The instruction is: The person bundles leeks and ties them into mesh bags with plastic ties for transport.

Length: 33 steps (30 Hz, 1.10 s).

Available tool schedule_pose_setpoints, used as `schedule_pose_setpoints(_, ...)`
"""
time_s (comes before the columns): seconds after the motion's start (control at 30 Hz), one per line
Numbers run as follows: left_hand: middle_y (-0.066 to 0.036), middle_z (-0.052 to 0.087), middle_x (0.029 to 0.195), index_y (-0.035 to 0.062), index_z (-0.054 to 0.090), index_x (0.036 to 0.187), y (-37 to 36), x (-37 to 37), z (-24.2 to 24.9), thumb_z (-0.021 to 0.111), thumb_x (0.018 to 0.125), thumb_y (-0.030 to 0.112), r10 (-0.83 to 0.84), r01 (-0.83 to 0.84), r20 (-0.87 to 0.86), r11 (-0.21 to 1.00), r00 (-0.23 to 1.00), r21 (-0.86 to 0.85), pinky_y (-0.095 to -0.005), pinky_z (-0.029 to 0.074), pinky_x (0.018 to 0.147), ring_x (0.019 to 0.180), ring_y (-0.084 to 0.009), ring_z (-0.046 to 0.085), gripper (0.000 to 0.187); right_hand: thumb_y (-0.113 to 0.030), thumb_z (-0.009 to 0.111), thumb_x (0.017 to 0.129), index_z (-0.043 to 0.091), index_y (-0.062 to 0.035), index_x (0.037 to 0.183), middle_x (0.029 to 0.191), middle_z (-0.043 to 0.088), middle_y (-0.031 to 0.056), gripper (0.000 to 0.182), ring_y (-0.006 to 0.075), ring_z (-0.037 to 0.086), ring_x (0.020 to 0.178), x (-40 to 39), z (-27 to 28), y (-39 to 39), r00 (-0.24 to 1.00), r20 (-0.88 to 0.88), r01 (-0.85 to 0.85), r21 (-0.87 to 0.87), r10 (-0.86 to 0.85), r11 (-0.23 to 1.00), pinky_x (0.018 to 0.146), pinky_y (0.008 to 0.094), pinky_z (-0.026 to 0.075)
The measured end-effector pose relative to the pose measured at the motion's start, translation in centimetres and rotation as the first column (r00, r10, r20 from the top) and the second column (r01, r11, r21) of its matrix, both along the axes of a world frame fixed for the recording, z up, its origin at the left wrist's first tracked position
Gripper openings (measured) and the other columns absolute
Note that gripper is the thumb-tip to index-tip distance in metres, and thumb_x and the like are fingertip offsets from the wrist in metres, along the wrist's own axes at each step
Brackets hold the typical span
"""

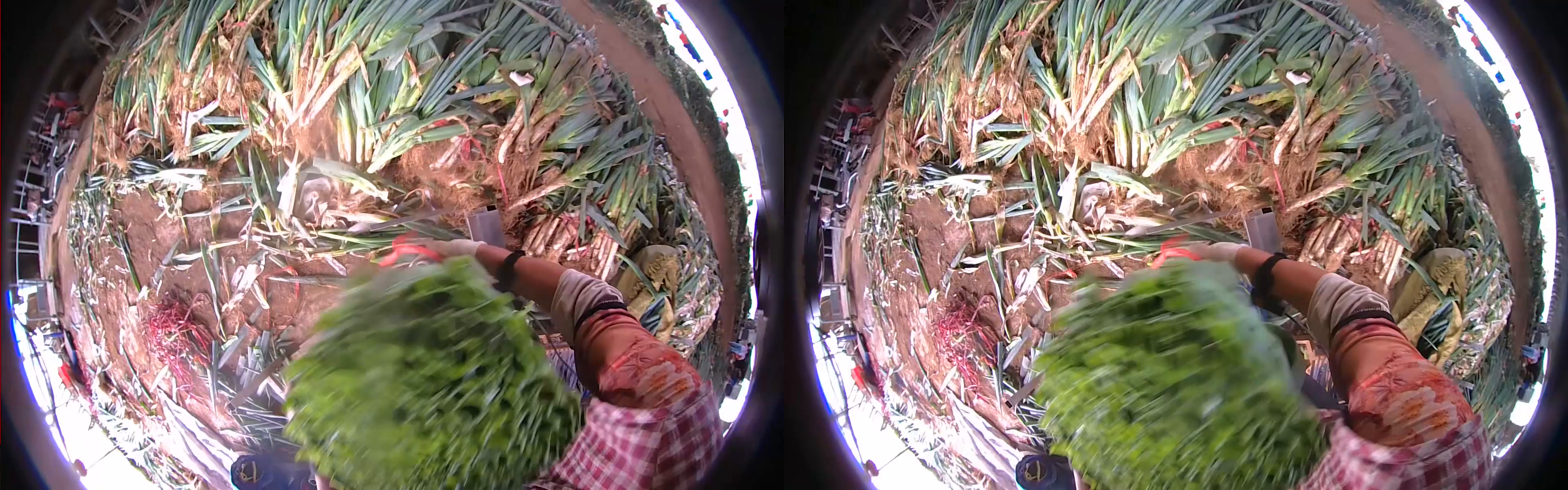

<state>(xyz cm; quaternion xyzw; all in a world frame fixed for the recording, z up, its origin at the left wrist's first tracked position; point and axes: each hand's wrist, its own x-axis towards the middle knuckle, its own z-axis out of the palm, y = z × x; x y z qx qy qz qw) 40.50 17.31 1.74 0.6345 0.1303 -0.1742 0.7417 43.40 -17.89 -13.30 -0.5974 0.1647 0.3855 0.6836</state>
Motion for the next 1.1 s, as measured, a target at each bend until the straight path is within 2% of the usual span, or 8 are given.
schedule_pose_setpoints(0.23, -0.006, 0.053, 0.087, 0.0011, 0.055, 0.075, -5.9, -1.0, -1.1, 0.052, 0.084, 0.016, -0.243, 0.243, -0.039, 0.97, 0.969, -0.003, -0.0258, 0.037, 0.081, 0.086, -0.0119, 0.046, 0.018, -0.028, 0.048, 0.089, 0.056, -0.0043, 0.109, 0.1, 0.057, 0.0025, 0.032, 0.0133, 0.053, 0.084, -2.6, 6.1, -5.6, 0.669, -0.696, 0.506, 0.17, -0.26, 0.846, 0.077, 0.028, 0.043)
schedule_pose_setpoints(0.3, -0.007, 0.054, 0.086, 0.002, 0.053, 0.073, -5.9, -1.2, -1.8, 0.051, 0.084, 0.018, -0.308, 0.31, -0.047, 0.951, 0.95, 0.024, -0.0294, 0.037, 0.084, 0.088, -0.0154, 0.047, 0.019, -0.032, 0.05, 0.087, 0.057, -0.0054, 0.105, 0.097, 0.058, 0.0033, 0.033, 0.0129, 0.053, 0.086, -4.9, -3.5, -8.9, 0.998, 0.062, -0.022, 0.076, 0.017, 0.997, 0.077, 0.0281, 0.044)
schedule_pose_setpoints(0.37, -0.007, 0.054, 0.085, 0.0027, 0.052, 0.072, -7.4, -0.8, -1.0, 0.051, 0.084, 0.019, -0.414, 0.401, 0.138, 0.909, 0.9, 0.114, -0.0318, 0.037, 0.086, 0.089, -0.018, 0.048, 0.02, -0.035, 0.053, 0.085, 0.058, -0.0052, 0.107, 0.098, 0.059, 0.0031, 0.037, 0.0111, 0.053, 0.089, -5.3, -3.7, -10.3, 0.92, 0.305, -0.221, -0.12, 0.247, 0.968, 0.079, 0.0268, 0.043)
schedule_pose_setpoints(0.57, -0.005, 0.055, 0.083, 0.0083, 0.052, 0.072, -8.8, -4.4, 0.1, 0.055, 0.081, 0.035, -0.396, 0.378, 0.117, 0.913, 0.911, 0.151, -0.0414, 0.029, 0.096, 0.091, -0.0238, 0.052, 0.028, -0.04, 0.054, 0.083, 0.056, -0.0061, 0.114, 0.105, 0.06, 0.0073, 0.046, 0.0132, 0.053, 0.097, -3.8, 3.7, -9.4, 0.975, -0.129, -0.208, -0.27, 0.179, 0.94, 0.087, 0.0256, 0.04)
schedule_pose_setpoints(0.63, -0.004, 0.055, 0.076, 0.0103, 0.051, 0.069, -9.9, -5.5, 0.7, 0.058, 0.074, 0.026, -0.47, 0.431, 0.131, 0.868, 0.873, 0.247, -0.0421, 0.026, 0.099, 0.082, -0.0236, 0.054, 0.018, -0.041, 0.053, 0.083, 0.049, -0.0046, 0.121, 0.113, 0.056, 0.0141, 0.053, 0.0203, 0.053, 0.104, -2.3, 6.1, -10.0, 0.891, -0.104, -0.442, -0.417, 0.441, 0.794, 0.091, 0.0293, 0.039)
schedule_pose_setpoints(0.7, -0.004, 0.056, 0.071, 0.0113, 0.051, 0.065, -10.6, -6.5, 0.9, 0.058, 0.071, 0.022, -0.476, 0.439, 0.149, 0.87, 0.867, 0.226, -0.0422, 0.027, 0.098, 0.079, -0.0251, 0.055, 0.014, -0.04, 0.054, 0.082, 0.038, -0.0055, 0.128, 0.122, 0.049, 0.0189, 0.06, 0.0288, 0.049, 0.11, -0.3, 9.1, -9.7, 0.664, -0.289, -0.6, -0.756, 0.69, 0.261, 0.094, 0.0331, 0.037)
schedule_pose_setpoints(1.0, -0.005, 0.059, 0.069, 0.0064, 0.058, 0.063, -8.8, -6.4, 0.3, 0.057, 0.074, 0.022, -0.668, 0.659, 0.152, 0.744, 0.728, 0.113, -0.0461, 0.032, 0.089, 0.077, -0.0279, 0.057, 0.019, -0.045, 0.047, 0.085, 0.041, -0.0034, 0.125, 0.125, 0.045, 0.0186, 0.058, 0.0326, 0.047, 0.112, 3.9, 13.4, -5.3, 0.704, 0.499, 0.107, -0.778, 0.505, 0.619, 0.094, 0.0375, 0.04)
schedule_pose_setpoints(1.1, -0.006, 0.062, 0.075, 0.0043, 0.063, 0.071, -7.1, -4.7, -0.5, 0.058, 0.077, 0.025, -0.63, 0.623, -0.002, 0.767, 0.776, -0.152, -0.0452, 0.035, 0.089, 0.082, -0.028, 0.058, 0.022, -0.043, 0.042, 0.088, 0.049, -0.0081, 0.121, 0.121, 0.049, 0.0168, 0.048, 0.0294, 0.05, 0.109, -4.1, 9.1, -0.7, 0.353, 0.407, -0.621, -0.571, 0.843, 0.536, 0.094, 0.0365, 0.039)
